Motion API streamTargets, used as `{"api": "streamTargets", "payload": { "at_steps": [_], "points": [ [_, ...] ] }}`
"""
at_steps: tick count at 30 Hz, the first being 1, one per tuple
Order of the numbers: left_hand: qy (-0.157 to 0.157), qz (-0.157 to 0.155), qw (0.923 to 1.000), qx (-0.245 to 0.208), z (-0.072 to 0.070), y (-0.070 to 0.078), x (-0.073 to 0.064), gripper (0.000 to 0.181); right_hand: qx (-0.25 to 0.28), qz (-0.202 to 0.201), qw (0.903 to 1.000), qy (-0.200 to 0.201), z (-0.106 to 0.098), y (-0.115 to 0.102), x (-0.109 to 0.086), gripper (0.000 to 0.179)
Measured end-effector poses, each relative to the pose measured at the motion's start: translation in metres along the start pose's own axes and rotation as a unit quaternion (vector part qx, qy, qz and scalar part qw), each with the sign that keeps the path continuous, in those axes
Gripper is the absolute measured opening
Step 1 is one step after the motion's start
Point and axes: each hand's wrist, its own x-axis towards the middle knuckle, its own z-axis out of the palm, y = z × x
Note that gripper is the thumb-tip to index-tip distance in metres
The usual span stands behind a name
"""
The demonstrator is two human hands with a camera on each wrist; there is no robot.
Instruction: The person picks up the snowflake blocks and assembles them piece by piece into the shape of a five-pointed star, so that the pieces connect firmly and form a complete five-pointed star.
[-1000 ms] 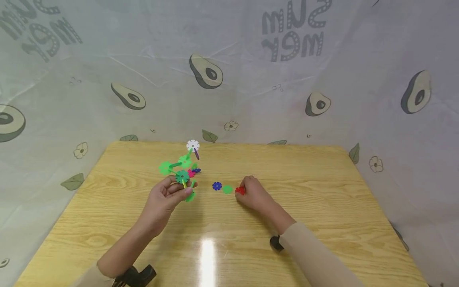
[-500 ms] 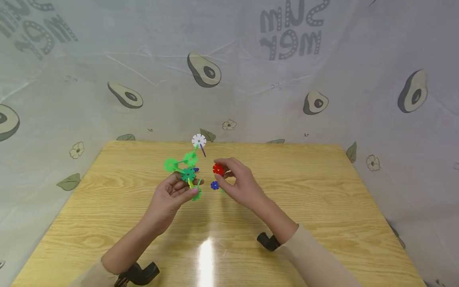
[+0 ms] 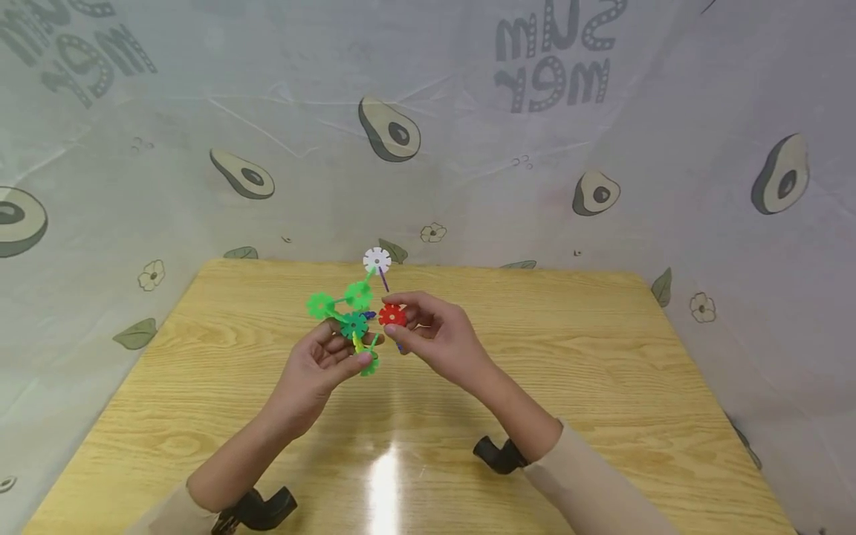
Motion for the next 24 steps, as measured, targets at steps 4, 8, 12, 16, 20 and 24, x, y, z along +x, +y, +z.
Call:
{"api": "streamTargets", "payload": {
  "at_steps": [4, 8, 12, 16, 20, 24],
  "points": [
    [-0.007, 0.001, 1.0, -0.005, 0.0008, 0.0004, 0.0004, 0.046, 0.038, 0.033, 0.9983, -0.028, 0.0, -0.0032, -0.0002, 0.038],
    [-0.01, -0.001, 0.9999, -0.007, 0.0009, -0.0002, 0.0009, 0.045, 0.054, 0.052, 0.9964, -0.039, 0.0003, -0.0021, 0.0001, 0.039],
    [-0.008, -0.002, 0.9999, -0.01, 0.001, -0.0001, 0.002, 0.045, 0.04, 0.048, 0.9972, -0.043, 0.0, -0.0016, 0.0008, 0.04],
    [-0.004, -0.003, 0.9999, -0.01, 0.0008, 0.0008, 0.0028, 0.044, 0.02, 0.039, 0.9981, -0.044, -0.0011, -0.0017, 0.0016, 0.04],
    [-0.006, -0.005, 0.9999, -0.011, 0.0002, 0.0011, 0.0034, 0.045, 0.008, 0.037, 0.9984, -0.043, -0.0018, -0.0016, 0.0015, 0.041],
    [-0.009, 0.0, 0.9999, -0.01, -0.0009, 0.0005, 0.0039, 0.044, 0.008, 0.038, 0.9984, -0.043, -0.0011, -0.0015, 0.0013, 0.041]
  ]
}}
